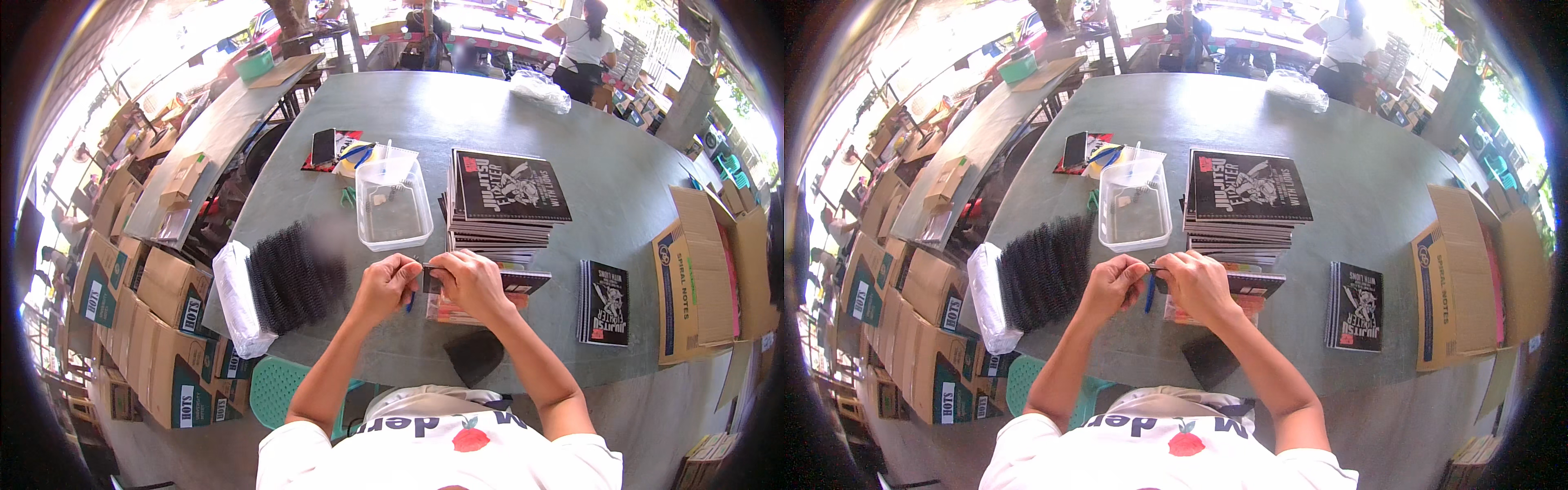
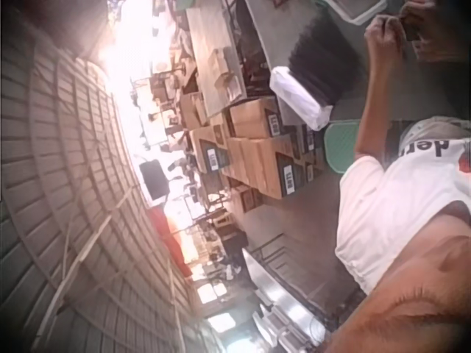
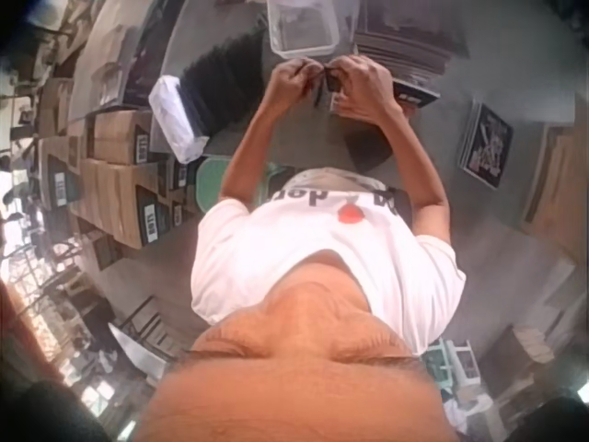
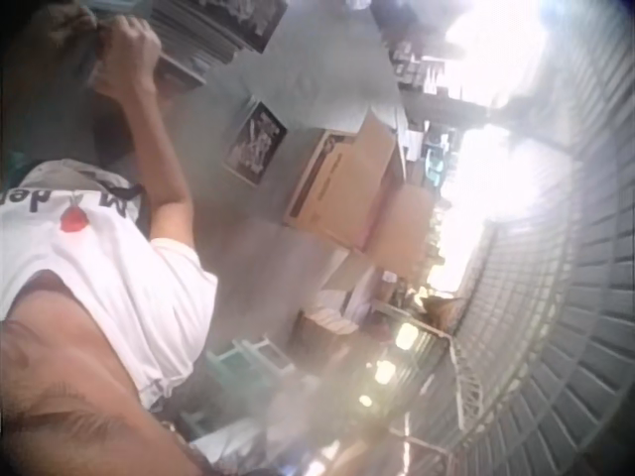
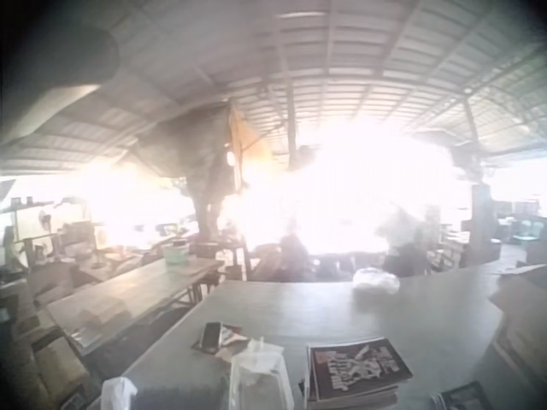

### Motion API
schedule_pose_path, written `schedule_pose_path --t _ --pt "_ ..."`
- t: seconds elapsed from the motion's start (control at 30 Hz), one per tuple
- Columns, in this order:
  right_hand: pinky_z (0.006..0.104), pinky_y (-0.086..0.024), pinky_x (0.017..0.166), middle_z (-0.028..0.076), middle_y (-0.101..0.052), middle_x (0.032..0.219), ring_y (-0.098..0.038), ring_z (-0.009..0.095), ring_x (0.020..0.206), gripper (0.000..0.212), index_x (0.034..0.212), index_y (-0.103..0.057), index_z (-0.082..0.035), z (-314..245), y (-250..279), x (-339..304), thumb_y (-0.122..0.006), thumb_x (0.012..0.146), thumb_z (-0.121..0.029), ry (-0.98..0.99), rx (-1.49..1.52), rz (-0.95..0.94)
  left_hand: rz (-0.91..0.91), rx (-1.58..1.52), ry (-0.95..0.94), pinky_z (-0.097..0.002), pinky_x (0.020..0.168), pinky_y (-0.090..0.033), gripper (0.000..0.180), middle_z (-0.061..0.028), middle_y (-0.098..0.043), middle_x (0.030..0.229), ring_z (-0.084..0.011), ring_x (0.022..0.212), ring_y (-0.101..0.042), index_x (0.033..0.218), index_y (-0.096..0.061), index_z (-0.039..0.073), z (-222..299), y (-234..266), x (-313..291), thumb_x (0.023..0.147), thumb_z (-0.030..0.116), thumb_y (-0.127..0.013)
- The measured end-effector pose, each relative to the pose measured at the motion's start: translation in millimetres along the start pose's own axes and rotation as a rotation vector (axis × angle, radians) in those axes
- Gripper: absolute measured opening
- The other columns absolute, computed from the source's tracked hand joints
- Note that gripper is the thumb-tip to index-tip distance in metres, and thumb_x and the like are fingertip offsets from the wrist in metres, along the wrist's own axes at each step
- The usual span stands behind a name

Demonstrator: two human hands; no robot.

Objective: The person inserts plastic spiral coils into the holes of printed notebook covers and pages, then trims the excess coil with pliers and stacks the finished products.

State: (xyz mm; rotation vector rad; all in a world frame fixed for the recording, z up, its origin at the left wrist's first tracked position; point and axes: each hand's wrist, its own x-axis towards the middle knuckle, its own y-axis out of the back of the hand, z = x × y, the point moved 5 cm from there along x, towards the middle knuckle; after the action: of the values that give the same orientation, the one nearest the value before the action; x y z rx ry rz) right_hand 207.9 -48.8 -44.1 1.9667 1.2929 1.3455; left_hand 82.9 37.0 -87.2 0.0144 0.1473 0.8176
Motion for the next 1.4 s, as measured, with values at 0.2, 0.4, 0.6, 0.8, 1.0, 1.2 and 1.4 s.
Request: schedule_pose_path --t 0.2,0.4,0.6,0.8,1.0,1.2,1.4 --pt "0.0372 -0.049 0.066 0.006 -0.063 0.08 -0.061 0.026 0.076 0.016 0.091 -0.064 -0.008 -2 -11 3 -0.065 0.076 -0.014 0.025 0.001 -0.011 0.105 0.059 0.039 -0.028 0.042 -0.043 0.019 -0.0041 -0.06 0.067 -0.01 0.051 -0.056 0.091 -0.058 0.002 1 -4 -8 0.09 0.021 -0.058" --pt "0.0368 -0.049 0.069 0.006 -0.061 0.082 -0.059 0.027 0.074 0.034 0.099 -0.061 -0.01 -5 6 1 -0.068 0.066 -0.006 0.076 -0.033 -0.011 0.365 0.592 -0.718 -0.0355 0.059 -0.047 0.022 -0.0078 -0.059 0.073 -0.0184 0.065 -0.059 0.096 -0.059 0.005 22 -1 -11 0.079 0.015 -0.069" --pt "0.0364 -0.049 0.068 0.007 -0.065 0.081 -0.062 0.026 0.076 0.019 0.095 -0.063 -0.01 5 1 -4 -0.064 0.076 -0.012 0.097 0.057 -0.006 0.025 0.398 -0.297 -0.0279 0.059 -0.047 0.029 -0.0069 -0.059 0.077 -0.0141 0.06 -0.055 0.095 -0.059 0.003 26 13 -10 0.073 0.013 -0.074" --pt "0.0389 -0.049 0.063 0.01 -0.065 0.079 -0.063 0.029 0.072 0.014 0.092 -0.064 -0.009 5 8 5 -0.056 0.084 -0.018 -0.186 0.149 -0.12 0.082 0.443 -0.417 -0.0261 0.059 -0.047 0.024 -0.0073 -0.061 0.079 -0.0127 0.061 -0.057 0.093 -0.061 0.001 22 7 -19 0.074 0.011 -0.073" --pt "0.0399 -0.049 0.067 0.011 -0.065 0.086 -0.063 0.03 0.081 0.016 0.095 -0.061 -0.009 -5 4 8 -0.051 0.087 -0.018 -0.13 0.17 -0.228 0.14 0.418 -0.427 -0.022 0.056 -0.046 0.017 -0.0037 -0.062 0.07 -0.0061 0.062 -0.056 0.089 -0.063 0.0 22 5 -19 0.08 0.014 -0.069" --pt "0.0394 -0.048 0.071 0.01 -0.065 0.09 -0.061 0.029 0.085 0.016 0.097 -0.061 -0.008 -7 9 3 -0.056 0.083 -0.015 -0.084 0.166 -0.251 0.015 0.297 -0.003 -0.0224 0.055 -0.046 0.011 -0.0046 -0.062 0.069 -0.0074 0.062 -0.057 0.089 -0.062 -0.001 13 2 -17 0.085 0.01 -0.063" --pt "0.0388 -0.048 0.075 0.01 -0.065 0.09 -0.06 0.028 0.09 0.017 0.096 -0.061 -0.007 -8 9 4 -0.058 0.08 -0.009 -0.003 0.124 -0.181 0.249 0.479 -0.585 -0.0229 0.057 -0.047 0.013 -0.0043 -0.06 0.069 -0.0072 0.062 -0.056 0.087 -0.059 -0.001 28 0 -17 0.079 0.006 -0.068"
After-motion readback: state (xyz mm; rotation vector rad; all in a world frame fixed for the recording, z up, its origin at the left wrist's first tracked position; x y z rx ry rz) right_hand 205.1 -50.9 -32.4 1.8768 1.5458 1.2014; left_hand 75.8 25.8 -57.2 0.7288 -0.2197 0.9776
